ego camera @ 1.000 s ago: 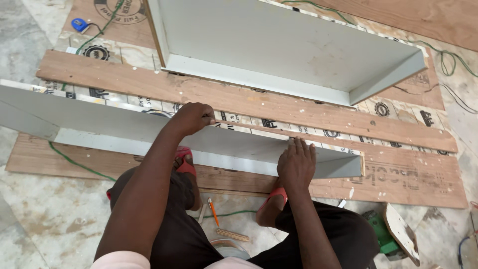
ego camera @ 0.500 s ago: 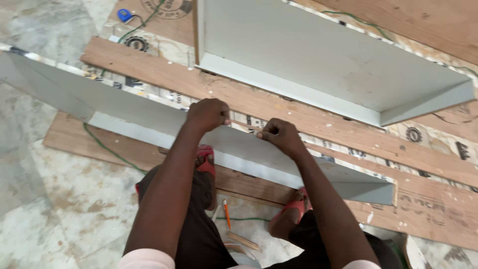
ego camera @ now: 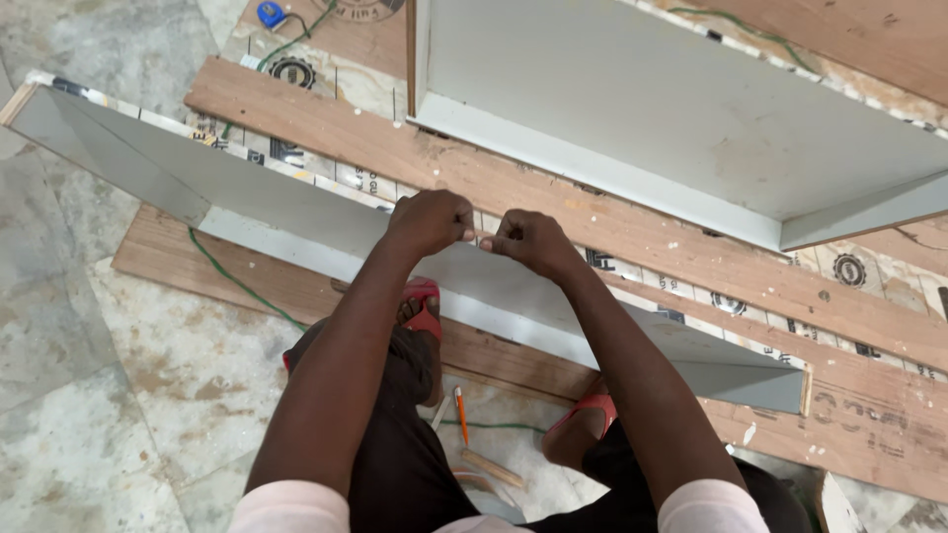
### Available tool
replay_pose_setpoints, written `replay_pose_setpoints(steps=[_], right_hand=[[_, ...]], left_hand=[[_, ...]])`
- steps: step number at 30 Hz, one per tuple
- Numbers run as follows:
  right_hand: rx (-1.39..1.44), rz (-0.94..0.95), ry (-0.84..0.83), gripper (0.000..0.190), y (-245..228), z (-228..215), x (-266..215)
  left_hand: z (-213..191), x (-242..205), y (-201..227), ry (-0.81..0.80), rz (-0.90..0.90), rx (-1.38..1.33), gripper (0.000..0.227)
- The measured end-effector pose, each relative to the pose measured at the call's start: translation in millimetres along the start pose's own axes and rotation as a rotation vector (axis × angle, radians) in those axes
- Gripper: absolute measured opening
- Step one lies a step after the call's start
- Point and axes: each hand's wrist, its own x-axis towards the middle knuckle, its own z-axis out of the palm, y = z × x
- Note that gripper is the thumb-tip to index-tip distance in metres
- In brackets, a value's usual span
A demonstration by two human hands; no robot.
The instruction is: The person is assembling a white wooden cabinet or drawer unit on the floor. They repeatedly pick up small wooden sticks and press them into the grooves along the edges of the white panels to secure the joints. The person works methodically along the length of the furniture piece, ensuring the sticks are properly seated.
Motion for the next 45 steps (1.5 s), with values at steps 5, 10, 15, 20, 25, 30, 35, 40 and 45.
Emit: replay_pose_setpoints(steps=[5,10,15,20,25,30,35,40,45], right_hand=[[-0.056,-0.074,-0.026,0.038,25.6,-19.3,-16.4],[-0.067,-0.016,-0.019,0.032,68.5,-51.7,-50.8],[0.029,-0.011,0.040,0.027,88.0,-58.2,-70.2],[0.048,0.031,-0.012,0.032,84.3,-65.2,-49.6],[0.020,-0.049,-0.026,0.035,51.1,-34.9,-22.6],[-0.047,-0.114,0.014,0.045,-5.0,7.7,11.6],[-0.131,-0.148,0.033,0.036,8.9,-16.4,-14.5],[-0.249,-0.234,0.238,0.026,51.4,-45.3,-82.3],[-0.533,-0.354,0.437,0.030,62.8,-26.1,-104.4]], left_hand=[[-0.2,1.9,-8.7,-0.001,-0.002,-0.023,0.015],[-1.8,8.4,-16.8,-0.020,0.012,-0.050,0.017],[-1.0,9.4,-12.4,0.005,0.020,-0.012,0.013],[-2.6,7.6,-6.7,-0.037,-0.018,0.039,0.013],[-1.5,7.5,-3.7,-0.019,-0.017,0.031,0.014],[-2.4,5.3,-7.9,-0.003,-0.016,0.003,0.014],[-5.0,6.8,-13.2,-0.006,-0.006,-0.035,0.018],[-3.4,5.0,-12.9,0.001,0.056,-0.010,0.016],[-5.3,2.6,-3.8,0.013,0.043,0.062,0.025]])
